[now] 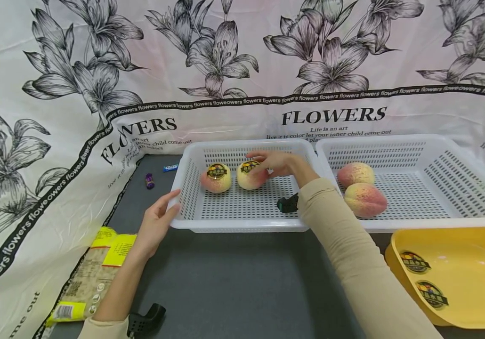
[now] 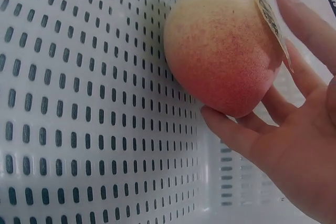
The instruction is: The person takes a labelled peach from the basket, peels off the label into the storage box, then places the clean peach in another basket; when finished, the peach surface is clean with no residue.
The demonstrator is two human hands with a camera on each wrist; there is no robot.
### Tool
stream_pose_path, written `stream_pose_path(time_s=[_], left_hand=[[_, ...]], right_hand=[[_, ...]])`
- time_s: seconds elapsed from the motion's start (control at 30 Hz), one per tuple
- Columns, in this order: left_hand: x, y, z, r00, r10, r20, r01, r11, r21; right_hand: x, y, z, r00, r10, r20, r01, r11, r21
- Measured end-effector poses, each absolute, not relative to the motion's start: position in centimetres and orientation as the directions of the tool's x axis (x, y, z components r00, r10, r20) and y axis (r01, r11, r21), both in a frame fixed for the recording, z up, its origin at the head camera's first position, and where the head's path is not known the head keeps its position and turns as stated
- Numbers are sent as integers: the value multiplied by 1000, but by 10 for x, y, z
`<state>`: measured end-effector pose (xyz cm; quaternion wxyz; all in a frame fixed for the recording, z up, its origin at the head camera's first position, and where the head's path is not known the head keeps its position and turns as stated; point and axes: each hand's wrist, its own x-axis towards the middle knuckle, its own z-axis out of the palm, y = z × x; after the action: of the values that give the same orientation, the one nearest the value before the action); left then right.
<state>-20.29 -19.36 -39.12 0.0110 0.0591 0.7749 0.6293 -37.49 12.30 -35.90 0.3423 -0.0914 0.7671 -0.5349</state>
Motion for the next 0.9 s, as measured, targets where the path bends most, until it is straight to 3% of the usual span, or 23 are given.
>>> stream_pose_path(time_s=[0.4, 0.9], left_hand=[[-204, -194, -392, -993, 107, 58, 79, 202, 976], [-203, -194, -390, -993, 106, 54, 75, 201, 977]], right_hand=[[-372, 118, -358, -761, -482, -435, 131, 542, -830], [-374, 115, -361, -764, -463, -450, 170, 528, -832]])
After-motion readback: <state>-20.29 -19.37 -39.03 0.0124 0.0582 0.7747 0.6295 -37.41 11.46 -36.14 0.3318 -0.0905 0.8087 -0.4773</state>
